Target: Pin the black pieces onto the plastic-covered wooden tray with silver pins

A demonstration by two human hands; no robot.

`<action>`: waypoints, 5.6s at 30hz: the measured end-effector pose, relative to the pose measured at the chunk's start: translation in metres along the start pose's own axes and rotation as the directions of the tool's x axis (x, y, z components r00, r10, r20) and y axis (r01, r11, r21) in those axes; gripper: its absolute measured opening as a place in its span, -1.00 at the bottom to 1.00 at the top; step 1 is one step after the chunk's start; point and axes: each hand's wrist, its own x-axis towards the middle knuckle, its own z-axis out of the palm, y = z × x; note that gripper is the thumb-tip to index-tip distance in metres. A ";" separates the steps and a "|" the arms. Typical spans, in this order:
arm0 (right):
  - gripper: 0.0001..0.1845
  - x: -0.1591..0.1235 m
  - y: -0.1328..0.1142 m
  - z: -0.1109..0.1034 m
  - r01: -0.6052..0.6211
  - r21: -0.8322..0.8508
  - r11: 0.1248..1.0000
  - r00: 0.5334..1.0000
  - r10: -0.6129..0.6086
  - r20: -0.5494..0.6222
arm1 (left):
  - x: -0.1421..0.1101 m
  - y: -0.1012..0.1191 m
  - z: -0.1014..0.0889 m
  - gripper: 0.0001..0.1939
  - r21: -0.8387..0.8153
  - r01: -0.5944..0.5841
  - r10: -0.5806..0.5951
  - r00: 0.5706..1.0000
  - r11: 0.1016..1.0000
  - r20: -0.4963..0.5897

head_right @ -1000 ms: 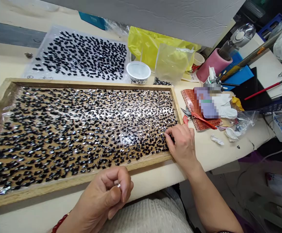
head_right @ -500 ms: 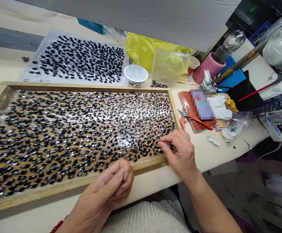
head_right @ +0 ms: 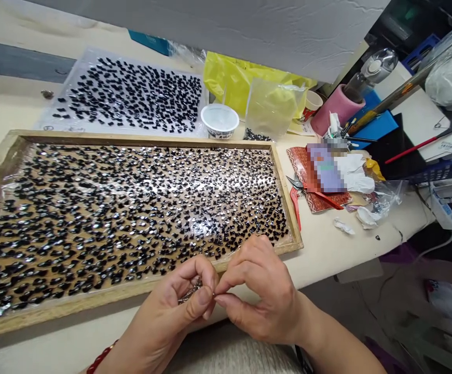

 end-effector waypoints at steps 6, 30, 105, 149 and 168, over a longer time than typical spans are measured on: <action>-0.98 -0.003 0.001 0.002 0.021 -0.046 0.999 0.999 -0.023 -0.028 | -0.001 -0.003 -0.002 -0.66 -0.029 0.023 -0.022 1.000 0.999 0.007; -0.90 -0.003 0.079 -0.025 -0.332 -0.654 0.680 0.938 0.166 -0.304 | 0.001 -0.005 -0.004 -0.55 -0.007 0.033 -0.032 0.999 0.999 0.026; -0.91 0.009 0.081 -0.032 -0.204 -0.701 0.684 0.979 0.157 -0.132 | -0.001 0.003 -0.004 -0.67 0.014 0.027 -0.028 0.997 1.000 0.066; -0.78 -0.004 -0.011 0.013 -0.354 0.374 0.857 0.934 0.300 0.195 | -0.008 0.004 0.002 -0.58 0.027 -0.151 0.135 0.937 0.988 0.323; -0.90 -0.020 -0.001 0.040 -0.414 0.608 0.677 0.889 0.445 0.110 | -0.010 -0.009 -0.009 -0.67 0.081 -0.174 0.149 0.957 0.981 0.249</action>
